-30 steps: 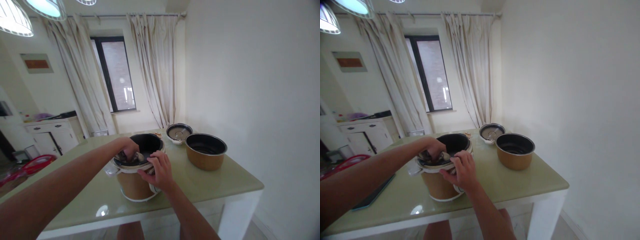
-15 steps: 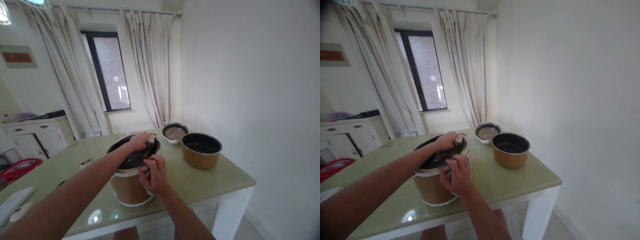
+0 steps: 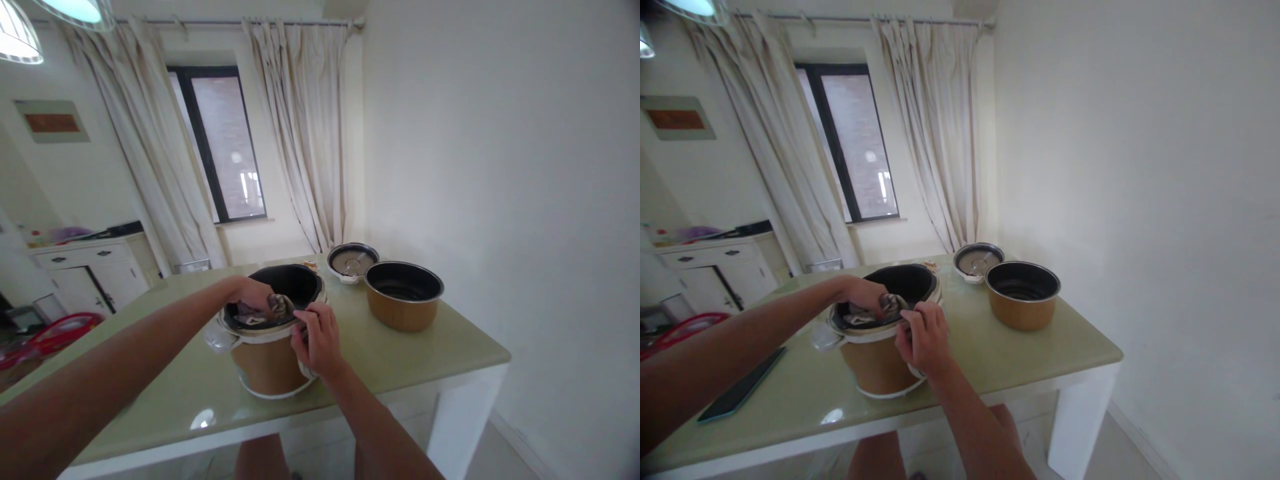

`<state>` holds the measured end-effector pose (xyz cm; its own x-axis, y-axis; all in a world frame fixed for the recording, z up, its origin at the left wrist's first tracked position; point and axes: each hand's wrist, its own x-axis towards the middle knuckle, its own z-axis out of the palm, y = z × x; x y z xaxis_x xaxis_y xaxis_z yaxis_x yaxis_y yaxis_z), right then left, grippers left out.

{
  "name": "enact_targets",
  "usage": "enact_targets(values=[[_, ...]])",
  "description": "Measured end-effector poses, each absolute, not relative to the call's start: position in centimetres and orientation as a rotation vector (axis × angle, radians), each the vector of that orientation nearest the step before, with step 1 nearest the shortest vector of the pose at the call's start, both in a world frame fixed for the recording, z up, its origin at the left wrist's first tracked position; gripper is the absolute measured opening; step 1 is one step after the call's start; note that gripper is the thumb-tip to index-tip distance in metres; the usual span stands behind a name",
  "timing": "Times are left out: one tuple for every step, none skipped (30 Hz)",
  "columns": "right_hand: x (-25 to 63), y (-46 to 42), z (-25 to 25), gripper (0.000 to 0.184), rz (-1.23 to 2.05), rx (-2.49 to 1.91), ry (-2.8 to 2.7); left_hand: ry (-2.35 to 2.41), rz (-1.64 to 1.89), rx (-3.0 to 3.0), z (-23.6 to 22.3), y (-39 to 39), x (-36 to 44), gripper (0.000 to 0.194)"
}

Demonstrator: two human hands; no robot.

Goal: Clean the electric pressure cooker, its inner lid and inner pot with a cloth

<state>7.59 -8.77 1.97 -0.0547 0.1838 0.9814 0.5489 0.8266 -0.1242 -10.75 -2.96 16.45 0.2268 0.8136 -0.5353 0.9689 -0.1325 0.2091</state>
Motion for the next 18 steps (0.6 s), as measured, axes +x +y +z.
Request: enact_targets(values=[[7.5,-8.8,1.9,0.025,-0.317,-0.585,-1.611,1.552,-0.272,1.966,16.4,-3.3,-10.3,0.027],[7.4,-8.9,1.9,0.026,-0.307,-0.583,-1.597,1.461,-0.132,1.971,16.3,-3.5,-9.8,0.029],[7.4,-8.9,1.9,0.027,-0.300,-0.582,-1.589,1.368,0.006,2.011,16.2,-3.5,-9.2,0.031],[7.3,-8.9,1.9,0.027,-0.295,-0.579,-1.585,1.290,0.133,2.082,16.1,-3.3,-8.6,0.034],[7.2,-8.9,1.9,0.027,-0.294,-0.578,-1.583,1.250,0.264,2.161,16.0,-2.9,-7.9,0.037],[7.2,-8.9,1.9,0.027,-0.295,-0.577,-1.580,1.255,0.397,2.238,16.0,-2.3,-7.3,0.040],[7.1,-8.9,1.9,0.027,-0.297,-0.577,-1.580,1.302,0.517,2.310,16.0,-1.5,-6.6,0.041],[7.1,-8.9,1.8,0.027,-0.298,-0.582,-1.580,1.392,0.615,2.378,16.0,-0.7,-6.0,0.041],[7.1,-8.9,1.8,0.027,-0.300,-0.589,-1.581,1.512,0.678,2.447,16.0,0.1,-5.5,0.040],[7.1,-8.9,1.7,0.027,-0.300,-0.598,-1.584,1.642,0.700,2.515,16.0,0.8,-5.0,0.038],[7.1,-8.9,1.7,0.028,-0.301,-0.606,-1.589,1.762,0.681,2.581,16.0,1.3,-4.6,0.037],[7.1,-8.9,1.6,0.028,-0.301,-0.611,-1.594,1.862,0.639,2.645,16.0,1.8,-4.3,0.035],[7.1,-8.9,1.6,0.028,-0.302,-0.613,-1.601,1.942,0.583,2.702,16.0,2.1,-4.3,0.034],[7.2,-8.9,1.6,0.028,-0.304,-0.611,-1.609,2.004,0.509,2.754,16.1,2.3,-4.4,0.035],[7.3,-8.9,1.6,0.028,-0.307,-0.609,-1.619,2.052,0.415,2.797,16.3,2.5,-4.9,0.036],[7.4,-8.9,1.7,0.028,-0.309,-0.607,-1.632,2.106,0.314,2.821,16.6,2.6,-5.6,0.038],[7.5,-8.9,1.7,0.028,-0.311,-0.606,-1.644,2.165,0.207,2.816,17.0,2.7,-6.5,0.039],[7.6,-8.9,1.8,0.028,-0.314,-0.603,-1.653,2.234,0.106,2.775,17.6,2.9,-7.6,0.040]])
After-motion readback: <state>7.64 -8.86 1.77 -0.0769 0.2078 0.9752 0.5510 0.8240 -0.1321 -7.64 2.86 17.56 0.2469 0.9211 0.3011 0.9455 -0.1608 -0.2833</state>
